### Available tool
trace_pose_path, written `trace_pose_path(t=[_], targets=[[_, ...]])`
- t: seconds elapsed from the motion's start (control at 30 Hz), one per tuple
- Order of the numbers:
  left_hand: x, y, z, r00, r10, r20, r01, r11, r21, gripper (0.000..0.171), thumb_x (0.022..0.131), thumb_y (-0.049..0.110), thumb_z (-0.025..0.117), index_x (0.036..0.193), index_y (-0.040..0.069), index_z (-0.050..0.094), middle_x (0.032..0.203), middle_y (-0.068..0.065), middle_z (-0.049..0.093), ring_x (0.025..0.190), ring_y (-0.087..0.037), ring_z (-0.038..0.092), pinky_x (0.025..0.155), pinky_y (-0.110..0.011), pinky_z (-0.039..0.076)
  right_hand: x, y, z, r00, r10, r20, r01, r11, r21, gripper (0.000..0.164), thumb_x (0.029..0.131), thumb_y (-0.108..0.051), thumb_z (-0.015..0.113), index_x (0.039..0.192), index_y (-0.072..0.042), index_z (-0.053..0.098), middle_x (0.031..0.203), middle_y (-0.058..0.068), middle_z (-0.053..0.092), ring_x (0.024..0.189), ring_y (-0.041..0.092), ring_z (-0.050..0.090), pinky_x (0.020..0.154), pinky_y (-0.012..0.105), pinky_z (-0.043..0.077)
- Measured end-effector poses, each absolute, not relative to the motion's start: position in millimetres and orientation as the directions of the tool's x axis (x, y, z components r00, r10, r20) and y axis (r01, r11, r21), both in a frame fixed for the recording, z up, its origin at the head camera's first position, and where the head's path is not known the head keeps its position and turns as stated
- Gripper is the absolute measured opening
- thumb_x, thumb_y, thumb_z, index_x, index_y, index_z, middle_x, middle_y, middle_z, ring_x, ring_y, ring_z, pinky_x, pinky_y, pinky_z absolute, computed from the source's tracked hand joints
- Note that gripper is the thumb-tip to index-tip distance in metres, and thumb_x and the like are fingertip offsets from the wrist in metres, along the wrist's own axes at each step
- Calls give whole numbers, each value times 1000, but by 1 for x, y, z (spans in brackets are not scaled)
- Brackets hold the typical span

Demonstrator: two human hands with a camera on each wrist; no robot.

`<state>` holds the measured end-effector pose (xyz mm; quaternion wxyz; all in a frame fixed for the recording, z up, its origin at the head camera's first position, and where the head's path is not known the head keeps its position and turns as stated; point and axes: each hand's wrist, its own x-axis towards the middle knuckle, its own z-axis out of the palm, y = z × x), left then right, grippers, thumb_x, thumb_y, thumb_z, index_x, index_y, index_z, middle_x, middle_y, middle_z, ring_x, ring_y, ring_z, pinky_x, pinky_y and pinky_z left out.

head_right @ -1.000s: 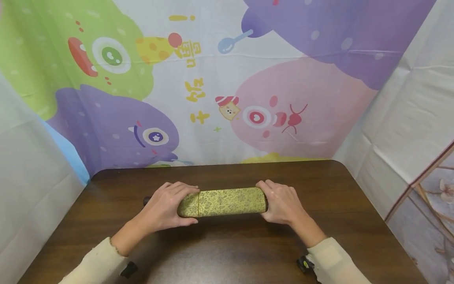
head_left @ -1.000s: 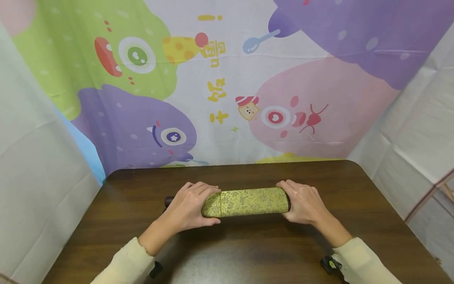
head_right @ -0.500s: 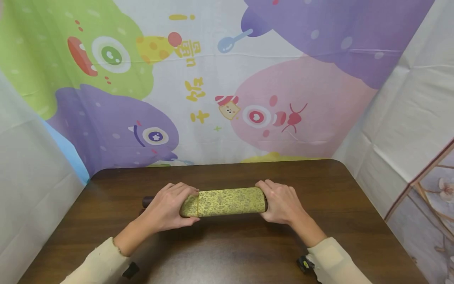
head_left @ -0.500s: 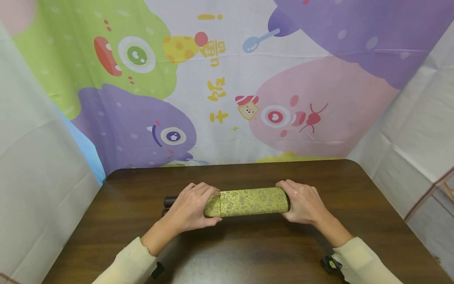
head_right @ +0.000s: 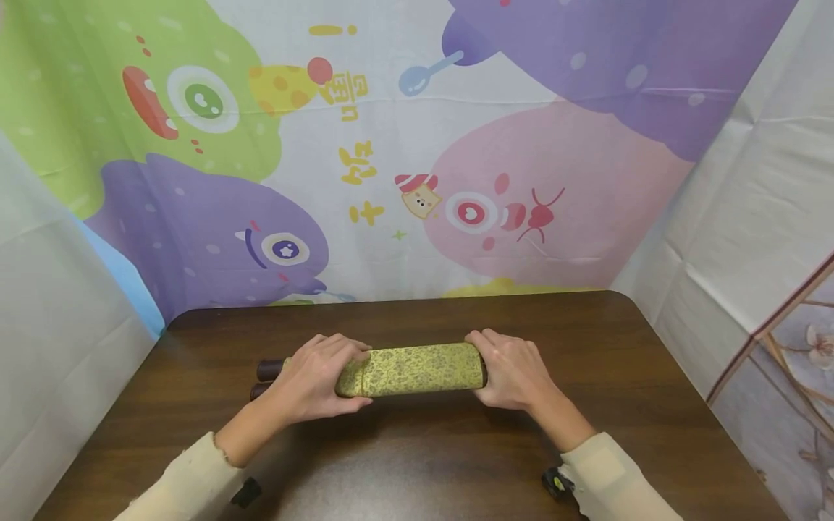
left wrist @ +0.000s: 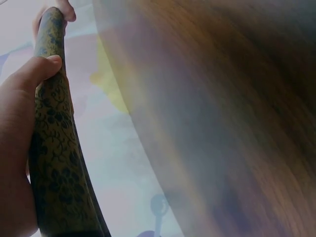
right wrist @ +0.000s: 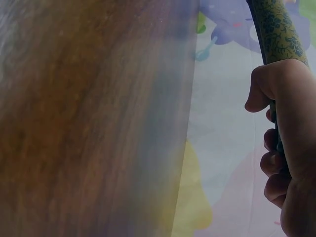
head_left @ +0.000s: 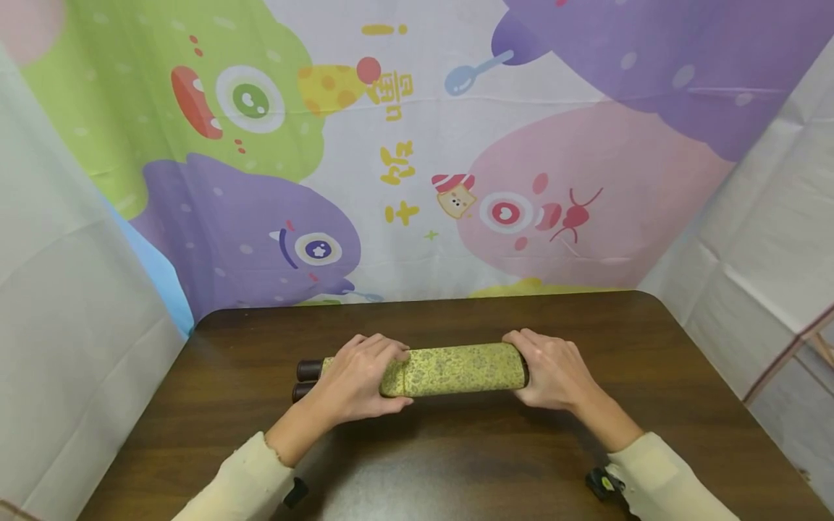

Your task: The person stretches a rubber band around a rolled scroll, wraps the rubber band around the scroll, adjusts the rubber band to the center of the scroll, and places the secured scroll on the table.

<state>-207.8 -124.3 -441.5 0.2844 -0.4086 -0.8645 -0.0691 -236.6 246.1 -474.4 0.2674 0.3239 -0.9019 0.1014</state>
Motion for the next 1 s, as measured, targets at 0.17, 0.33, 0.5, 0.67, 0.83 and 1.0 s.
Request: trace_pose_path(t=[0.17,0.33,0.5,0.67,0.83,1.0], targets=[[-208,-121,-442,-501,667,552,740,661,-126,69,69,58,104,113,16,73,116,2,84,105,-16,76,77,-31,55,-236,245,-474,-651,-530,543,-636,772,-8,70,58,-32,99,120,-15,72,98,0,77,65,21,68,52,39,53],[-207,-120,-441,-516,659,546,727,674,-126,68,70,59,104,115,18,73,117,4,84,105,-15,77,77,-31,55,-236,246,-474,-651,-531,542,-634,773,-4,70,58,-33,100,120,-15,72,97,0,77,64,20,66,52,39,53],[-204,-124,-440,-558,645,522,708,699,-106,73,69,62,104,121,20,73,119,5,84,107,-15,76,82,-34,58,-236,247,-474,-661,-527,535,-628,778,-8,70,59,-34,100,121,-15,72,99,1,77,65,22,67,53,40,54],[-202,-132,-437,-589,613,527,685,725,-79,76,66,61,106,121,19,74,116,5,83,105,-16,75,85,-38,60,-236,249,-474,-665,-517,539,-621,784,-15,70,59,-33,100,121,-16,73,101,0,79,67,23,70,54,42,55],[-203,-133,-437,-593,611,524,686,724,-68,74,66,60,105,120,20,73,114,5,82,104,-16,75,85,-38,60,-237,250,-474,-659,-518,546,-625,780,-15,70,58,-32,99,121,-15,73,101,1,79,67,23,69,54,41,55],[-203,-130,-438,-595,621,510,692,719,-68,71,67,56,104,118,20,71,111,4,80,103,-16,74,78,-34,56,-236,248,-473,-656,-525,542,-632,775,-14,71,57,-32,100,121,-15,72,100,1,78,66,22,68,53,41,55]])
